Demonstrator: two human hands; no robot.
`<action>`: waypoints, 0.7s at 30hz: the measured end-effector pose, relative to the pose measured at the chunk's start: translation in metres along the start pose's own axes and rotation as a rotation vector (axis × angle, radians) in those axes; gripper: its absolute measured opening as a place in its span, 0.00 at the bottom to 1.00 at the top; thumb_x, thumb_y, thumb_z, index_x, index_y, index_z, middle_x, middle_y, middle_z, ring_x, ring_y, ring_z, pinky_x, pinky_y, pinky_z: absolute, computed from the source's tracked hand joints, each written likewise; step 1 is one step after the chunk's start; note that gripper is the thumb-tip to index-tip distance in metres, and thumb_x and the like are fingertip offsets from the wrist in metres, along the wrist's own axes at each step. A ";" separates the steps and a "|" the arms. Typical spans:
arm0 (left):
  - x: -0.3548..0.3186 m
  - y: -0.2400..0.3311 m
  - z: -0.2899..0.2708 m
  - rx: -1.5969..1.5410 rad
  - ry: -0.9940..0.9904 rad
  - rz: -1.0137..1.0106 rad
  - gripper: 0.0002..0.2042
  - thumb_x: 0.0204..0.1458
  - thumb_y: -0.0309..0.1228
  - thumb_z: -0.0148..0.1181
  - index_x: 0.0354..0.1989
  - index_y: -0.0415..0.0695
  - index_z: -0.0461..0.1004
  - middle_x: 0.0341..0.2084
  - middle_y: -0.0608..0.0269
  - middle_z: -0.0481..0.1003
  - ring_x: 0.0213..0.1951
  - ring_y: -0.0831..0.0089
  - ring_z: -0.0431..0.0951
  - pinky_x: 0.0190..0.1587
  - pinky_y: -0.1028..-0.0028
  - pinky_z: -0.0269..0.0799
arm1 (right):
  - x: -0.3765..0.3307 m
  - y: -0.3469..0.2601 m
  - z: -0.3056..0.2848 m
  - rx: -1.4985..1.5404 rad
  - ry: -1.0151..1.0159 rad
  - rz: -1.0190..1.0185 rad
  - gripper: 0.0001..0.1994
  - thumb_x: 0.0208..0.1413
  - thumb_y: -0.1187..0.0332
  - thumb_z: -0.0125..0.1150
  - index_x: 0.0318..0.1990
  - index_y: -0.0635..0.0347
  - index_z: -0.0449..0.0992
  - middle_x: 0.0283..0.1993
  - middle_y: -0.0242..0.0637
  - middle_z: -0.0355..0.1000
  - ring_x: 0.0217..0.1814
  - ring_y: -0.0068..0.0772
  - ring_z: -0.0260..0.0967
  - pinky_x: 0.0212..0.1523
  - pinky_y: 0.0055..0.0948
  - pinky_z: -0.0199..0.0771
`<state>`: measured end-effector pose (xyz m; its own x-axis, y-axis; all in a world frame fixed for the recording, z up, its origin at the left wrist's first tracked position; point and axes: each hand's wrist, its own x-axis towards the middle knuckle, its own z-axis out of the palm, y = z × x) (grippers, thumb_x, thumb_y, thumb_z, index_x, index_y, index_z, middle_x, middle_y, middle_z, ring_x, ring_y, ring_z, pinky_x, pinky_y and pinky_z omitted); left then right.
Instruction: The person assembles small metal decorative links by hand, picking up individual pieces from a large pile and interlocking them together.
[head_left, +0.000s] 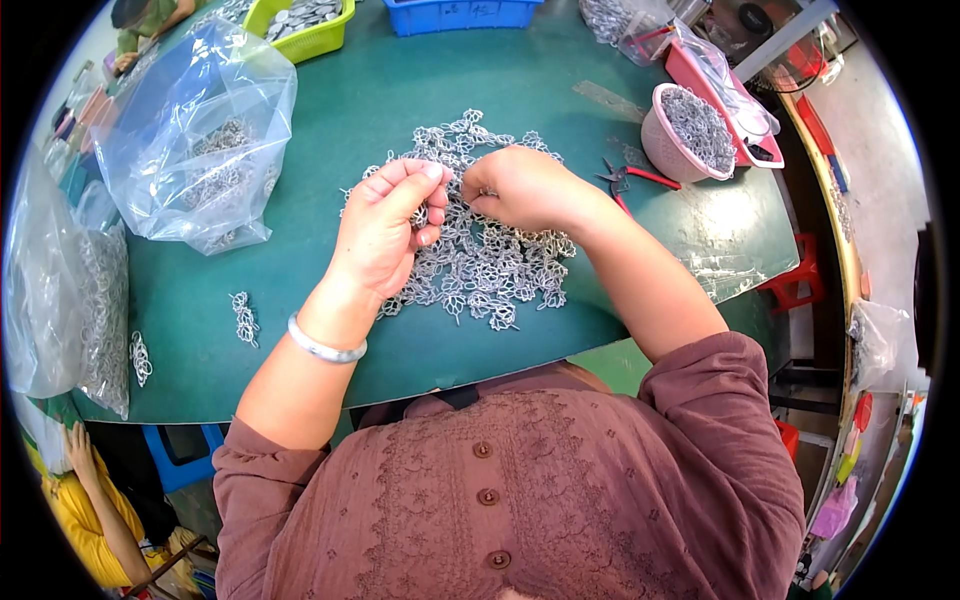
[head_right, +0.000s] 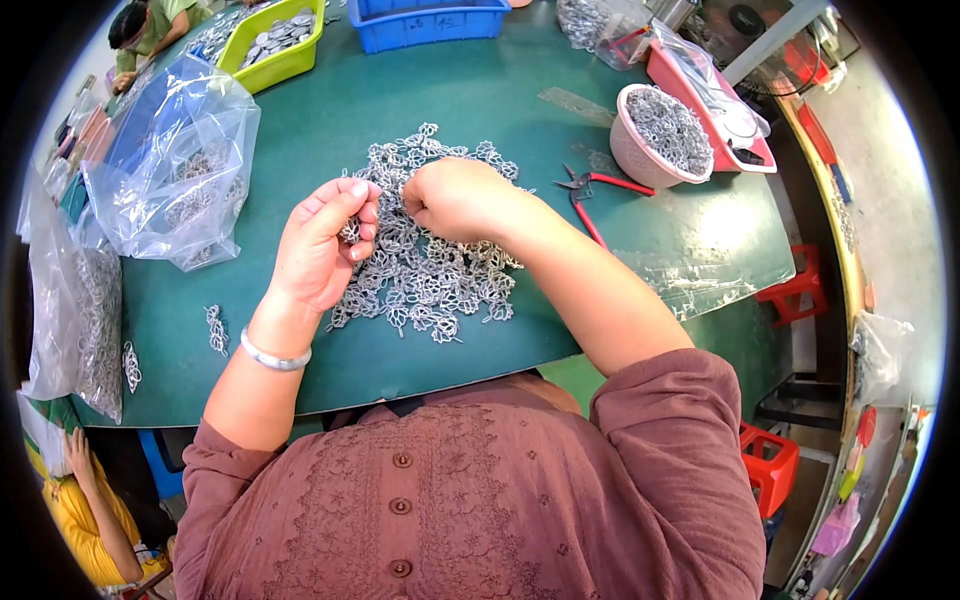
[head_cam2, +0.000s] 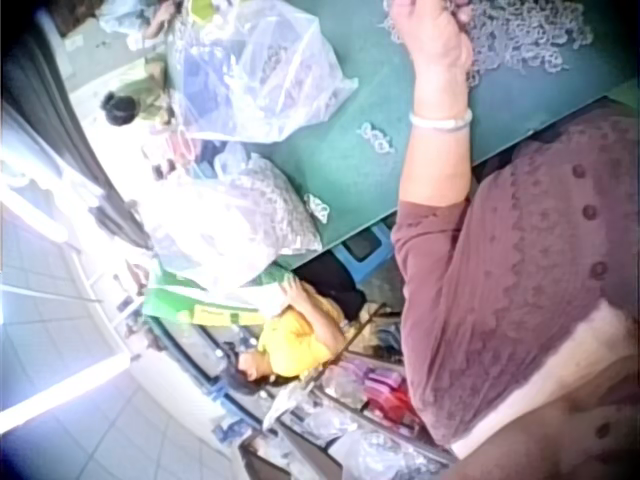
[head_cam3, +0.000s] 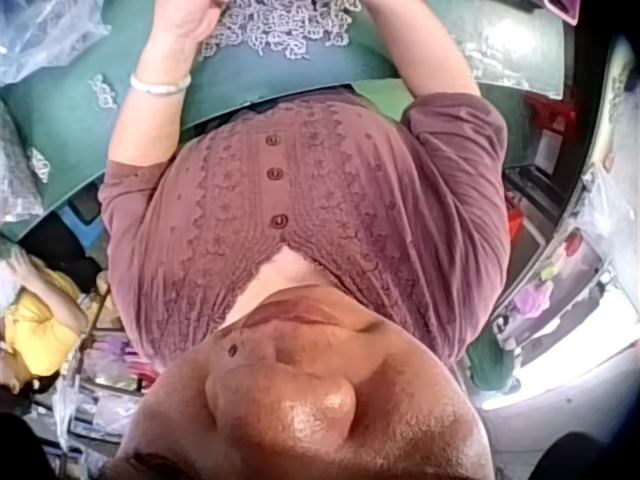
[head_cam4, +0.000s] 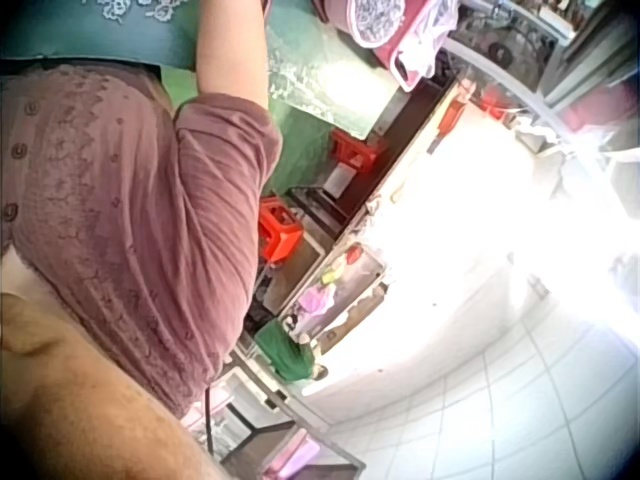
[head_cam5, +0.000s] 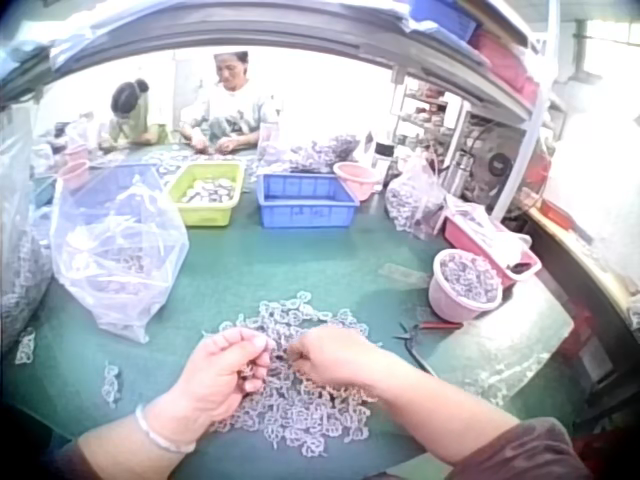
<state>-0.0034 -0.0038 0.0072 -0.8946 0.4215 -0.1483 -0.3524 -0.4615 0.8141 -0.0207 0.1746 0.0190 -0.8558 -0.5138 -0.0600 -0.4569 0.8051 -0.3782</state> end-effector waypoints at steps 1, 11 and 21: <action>0.000 0.000 0.000 0.005 -0.001 0.002 0.05 0.50 0.29 0.52 0.28 0.42 0.71 0.19 0.70 0.68 0.21 0.83 0.65 0.20 0.85 0.59 | -0.001 -0.001 -0.003 -0.017 0.003 0.010 0.06 0.41 0.71 0.55 0.28 0.58 0.74 0.25 0.40 0.71 0.31 0.42 0.69 0.33 0.36 0.68; 0.001 -0.002 0.001 0.045 -0.002 -0.005 0.05 0.50 0.30 0.53 0.28 0.42 0.71 0.19 0.71 0.67 0.21 0.84 0.64 0.20 0.85 0.59 | -0.016 0.000 -0.011 -0.099 -0.107 0.023 0.05 0.38 0.68 0.56 0.23 0.59 0.74 0.23 0.41 0.70 0.27 0.42 0.68 0.28 0.36 0.66; -0.002 0.000 0.005 0.119 0.031 -0.033 0.04 0.50 0.30 0.53 0.28 0.43 0.71 0.19 0.71 0.68 0.20 0.85 0.64 0.18 0.86 0.58 | -0.027 0.007 -0.018 0.412 0.066 0.015 0.05 0.41 0.72 0.58 0.26 0.64 0.72 0.22 0.32 0.69 0.25 0.20 0.63 0.29 0.22 0.64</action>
<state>0.0000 -0.0006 0.0103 -0.8920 0.4095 -0.1915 -0.3478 -0.3509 0.8694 -0.0054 0.1996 0.0343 -0.8814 -0.4721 -0.0140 -0.3206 0.6198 -0.7163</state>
